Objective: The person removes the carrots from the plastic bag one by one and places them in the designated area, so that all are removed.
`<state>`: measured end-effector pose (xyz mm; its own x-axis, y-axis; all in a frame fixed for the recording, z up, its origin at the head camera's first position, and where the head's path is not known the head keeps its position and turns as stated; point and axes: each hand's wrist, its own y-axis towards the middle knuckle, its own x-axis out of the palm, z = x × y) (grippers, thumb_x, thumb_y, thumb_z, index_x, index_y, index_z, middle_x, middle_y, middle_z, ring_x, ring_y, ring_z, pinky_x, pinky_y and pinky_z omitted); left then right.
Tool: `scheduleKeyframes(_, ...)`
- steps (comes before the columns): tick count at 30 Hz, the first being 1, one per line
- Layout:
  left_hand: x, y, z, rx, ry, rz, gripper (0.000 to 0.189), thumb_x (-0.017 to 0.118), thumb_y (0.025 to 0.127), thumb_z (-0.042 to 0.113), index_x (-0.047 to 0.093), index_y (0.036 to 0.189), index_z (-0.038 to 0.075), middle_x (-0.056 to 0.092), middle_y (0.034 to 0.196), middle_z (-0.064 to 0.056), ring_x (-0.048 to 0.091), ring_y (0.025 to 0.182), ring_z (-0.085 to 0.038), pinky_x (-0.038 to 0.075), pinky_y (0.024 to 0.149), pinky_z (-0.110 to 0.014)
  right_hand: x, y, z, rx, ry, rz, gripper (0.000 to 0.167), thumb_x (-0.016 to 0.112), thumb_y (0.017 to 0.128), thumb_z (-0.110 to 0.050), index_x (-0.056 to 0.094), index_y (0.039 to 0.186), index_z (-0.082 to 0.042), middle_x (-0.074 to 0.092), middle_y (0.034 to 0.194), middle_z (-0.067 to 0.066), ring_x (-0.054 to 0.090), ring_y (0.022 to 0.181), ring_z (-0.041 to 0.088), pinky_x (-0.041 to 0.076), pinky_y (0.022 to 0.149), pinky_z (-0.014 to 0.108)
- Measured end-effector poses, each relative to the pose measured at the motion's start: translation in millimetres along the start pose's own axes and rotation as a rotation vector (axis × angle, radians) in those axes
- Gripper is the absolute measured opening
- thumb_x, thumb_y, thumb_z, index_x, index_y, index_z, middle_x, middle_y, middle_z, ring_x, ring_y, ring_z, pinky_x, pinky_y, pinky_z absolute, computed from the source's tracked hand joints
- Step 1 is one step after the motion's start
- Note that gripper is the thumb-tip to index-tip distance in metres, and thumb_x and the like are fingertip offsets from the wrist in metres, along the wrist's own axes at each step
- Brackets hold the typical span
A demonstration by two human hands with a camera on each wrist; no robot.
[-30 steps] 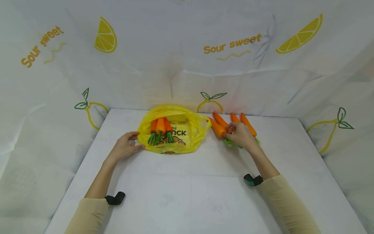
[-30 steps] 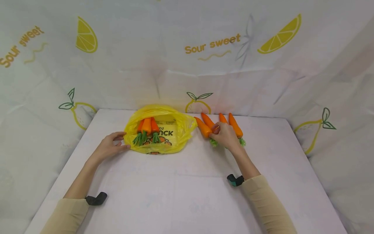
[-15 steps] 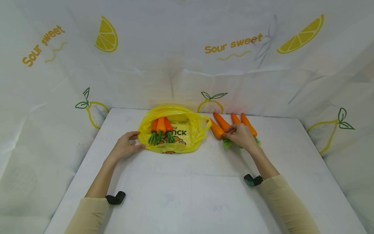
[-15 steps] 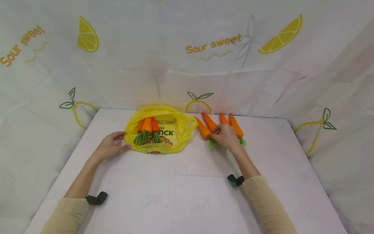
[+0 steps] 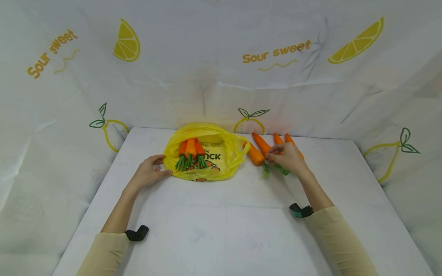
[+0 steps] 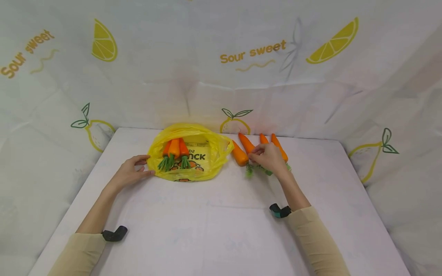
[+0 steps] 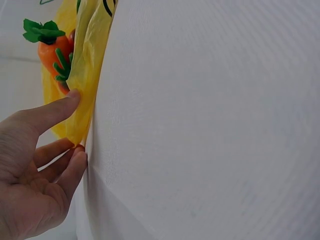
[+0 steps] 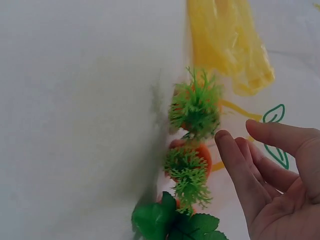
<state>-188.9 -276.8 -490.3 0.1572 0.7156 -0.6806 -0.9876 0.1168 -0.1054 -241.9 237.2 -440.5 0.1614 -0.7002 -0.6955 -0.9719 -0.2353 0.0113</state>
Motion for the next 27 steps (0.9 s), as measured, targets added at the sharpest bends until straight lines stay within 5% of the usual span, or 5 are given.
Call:
scheduleKeyframes(9,1.2,1.0,-1.2,-0.008,0.008,0.007,0.080,0.083,0.096,0.034,0.049,0.158,-0.003,0.059,0.153,-0.030,0.060,0.139,-0.046,0.055,0.114,-0.057,-6.8,0.6,-14.4,-0.010,0.031,-0.017,0.028,0.078,0.101,-0.017,0.077,0.113,0.007,0.080,0.095,0.023,0.081,0.080,0.038,0.068,0.070,0.034)
scheduleKeyframes(19,0.1,-0.9,-0.6,-0.016,0.001,0.005,0.080,0.083,0.096,0.035,0.049,0.158,-0.001,0.059,0.153,-0.029,0.060,0.140,-0.045,0.055,0.115,-0.056,-8.5,-0.5,-42.3,-0.106,0.044,0.051,0.023,0.079,0.100,-0.024,0.079,0.107,-0.001,0.078,0.100,0.020,0.073,0.071,0.015,0.060,0.065,0.019)
scheduleKeyframes(27,0.6,0.0,-2.2,-0.019,-0.002,0.008,0.079,0.083,0.096,0.034,0.049,0.159,0.000,0.059,0.153,-0.029,0.061,0.139,-0.045,0.055,0.114,-0.057,-3.2,6.2,-68.3,-0.109,0.122,0.002,0.027,0.080,0.099,-0.025,0.079,0.112,-0.001,0.078,0.110,0.021,0.080,0.085,0.026,0.063,0.070,0.020)
